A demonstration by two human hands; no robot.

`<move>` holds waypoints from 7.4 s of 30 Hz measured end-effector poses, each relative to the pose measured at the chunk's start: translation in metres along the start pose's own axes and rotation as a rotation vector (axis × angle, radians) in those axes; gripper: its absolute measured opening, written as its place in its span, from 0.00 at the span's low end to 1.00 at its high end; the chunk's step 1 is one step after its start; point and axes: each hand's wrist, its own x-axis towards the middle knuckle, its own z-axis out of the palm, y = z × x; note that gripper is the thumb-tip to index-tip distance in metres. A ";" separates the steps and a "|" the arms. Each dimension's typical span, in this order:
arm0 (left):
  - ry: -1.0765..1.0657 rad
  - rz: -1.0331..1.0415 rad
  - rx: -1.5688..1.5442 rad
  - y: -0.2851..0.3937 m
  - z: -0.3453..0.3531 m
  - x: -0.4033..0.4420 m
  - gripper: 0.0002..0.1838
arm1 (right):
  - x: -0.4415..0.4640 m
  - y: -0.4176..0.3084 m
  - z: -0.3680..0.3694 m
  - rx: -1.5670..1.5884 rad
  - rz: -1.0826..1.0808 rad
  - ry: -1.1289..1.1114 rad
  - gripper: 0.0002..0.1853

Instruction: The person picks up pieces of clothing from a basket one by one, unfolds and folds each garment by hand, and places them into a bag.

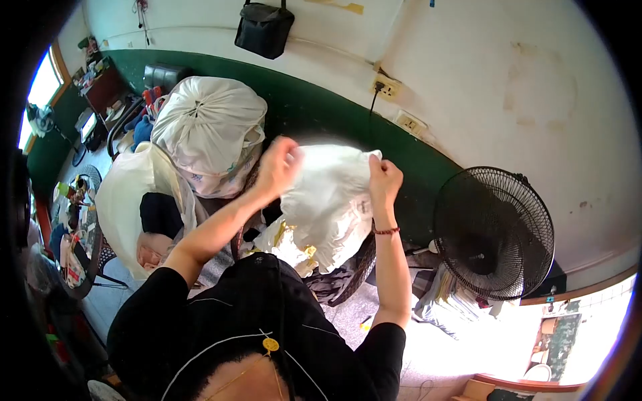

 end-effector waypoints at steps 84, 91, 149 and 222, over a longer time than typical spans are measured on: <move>-0.383 -0.334 -0.032 0.000 -0.018 0.079 0.17 | 0.008 0.000 0.035 -0.025 0.014 -0.220 0.17; -0.415 -0.206 -0.508 0.025 0.010 0.050 0.19 | -0.081 -0.061 0.082 -0.159 -0.496 -0.088 0.33; -0.722 -0.511 -0.391 -0.098 -0.031 -0.125 0.19 | -0.174 0.162 -0.057 0.139 0.565 -0.613 0.15; -1.382 -1.258 -1.258 0.200 0.202 -0.467 0.17 | -0.621 0.040 -0.296 1.445 0.181 1.017 0.24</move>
